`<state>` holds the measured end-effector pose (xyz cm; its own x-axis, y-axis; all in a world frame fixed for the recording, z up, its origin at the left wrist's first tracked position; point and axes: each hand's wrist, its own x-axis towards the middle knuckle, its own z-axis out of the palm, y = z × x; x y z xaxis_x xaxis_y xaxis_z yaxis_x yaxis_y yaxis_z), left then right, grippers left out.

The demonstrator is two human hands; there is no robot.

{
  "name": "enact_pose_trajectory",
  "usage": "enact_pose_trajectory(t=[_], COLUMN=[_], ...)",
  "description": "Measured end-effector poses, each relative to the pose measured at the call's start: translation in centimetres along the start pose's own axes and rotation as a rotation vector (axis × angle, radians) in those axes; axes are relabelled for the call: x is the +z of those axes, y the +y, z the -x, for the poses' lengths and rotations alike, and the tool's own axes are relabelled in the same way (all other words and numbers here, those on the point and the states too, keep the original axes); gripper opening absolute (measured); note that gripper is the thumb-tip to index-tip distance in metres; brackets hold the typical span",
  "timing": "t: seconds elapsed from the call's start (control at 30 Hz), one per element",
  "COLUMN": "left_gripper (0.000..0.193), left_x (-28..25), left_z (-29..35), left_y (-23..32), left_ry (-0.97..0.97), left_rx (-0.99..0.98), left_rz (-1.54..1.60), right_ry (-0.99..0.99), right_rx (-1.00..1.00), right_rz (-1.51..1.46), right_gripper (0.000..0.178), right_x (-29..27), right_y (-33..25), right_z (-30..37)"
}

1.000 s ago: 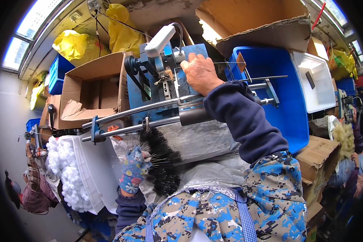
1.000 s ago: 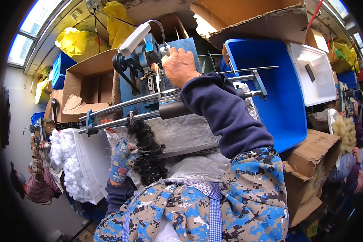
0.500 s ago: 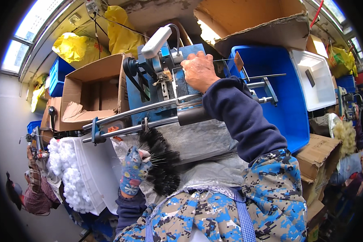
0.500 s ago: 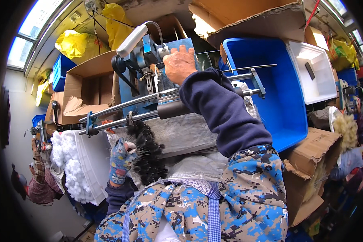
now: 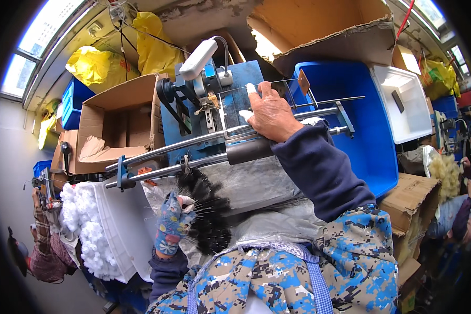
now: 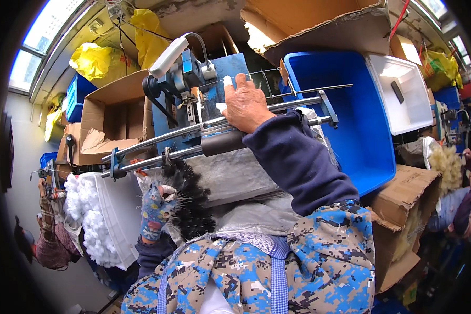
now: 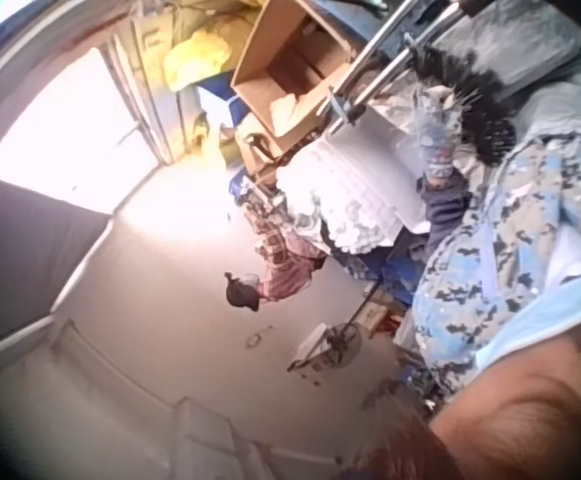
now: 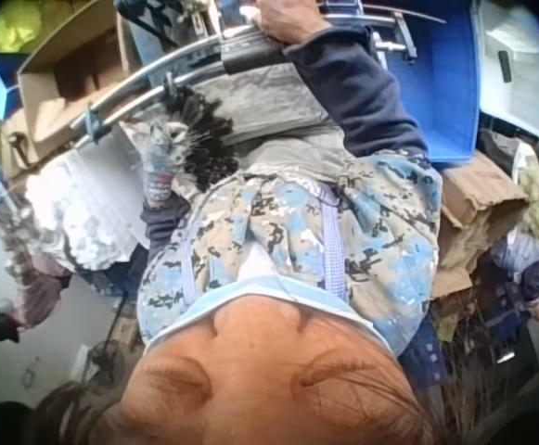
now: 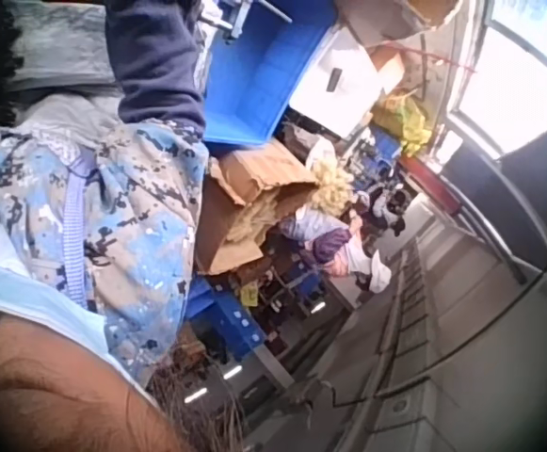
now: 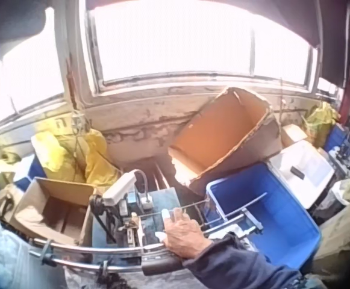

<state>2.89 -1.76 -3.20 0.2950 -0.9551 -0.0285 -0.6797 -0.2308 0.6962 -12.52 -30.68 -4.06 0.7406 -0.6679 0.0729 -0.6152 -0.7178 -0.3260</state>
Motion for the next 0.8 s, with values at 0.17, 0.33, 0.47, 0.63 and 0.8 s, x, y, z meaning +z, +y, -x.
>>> enact_pose_trajectory(t=[0.17, 0.33, 0.47, 0.63, 0.8], left_gripper=[0.017, 0.017, 0.016, 0.020, 0.014], left_x=[0.2, -0.3, -0.4, -1.2, -0.5], left_z=[0.4, 0.5, 0.3, 0.1, 0.5], left_y=[0.1, 0.8, 0.8, 1.3, 0.7], left_ry=[-0.070, -0.003, 0.031, 0.045, 0.145], left_rx=[-0.053, -0.026, 0.045, 0.078, 0.052], left_rz=[-0.010, -0.013, -0.026, -0.053, -0.021], right_ry=[-0.049, 0.032, 0.179, 0.068, -0.072], right_rx=[-0.011, -0.066, -0.102, -0.130, -0.102], right_rz=[-0.013, 0.019, 0.035, -0.003, 0.123], right_gripper=[0.057, 0.061, 0.037, 0.055, 0.040], right_x=[0.5, 3.2, 4.6, 3.4, -0.4], right_y=[-1.8, -4.6, -7.3, -4.2, -0.8], right_z=[-0.5, -1.6, -2.4, -1.7, -0.4])
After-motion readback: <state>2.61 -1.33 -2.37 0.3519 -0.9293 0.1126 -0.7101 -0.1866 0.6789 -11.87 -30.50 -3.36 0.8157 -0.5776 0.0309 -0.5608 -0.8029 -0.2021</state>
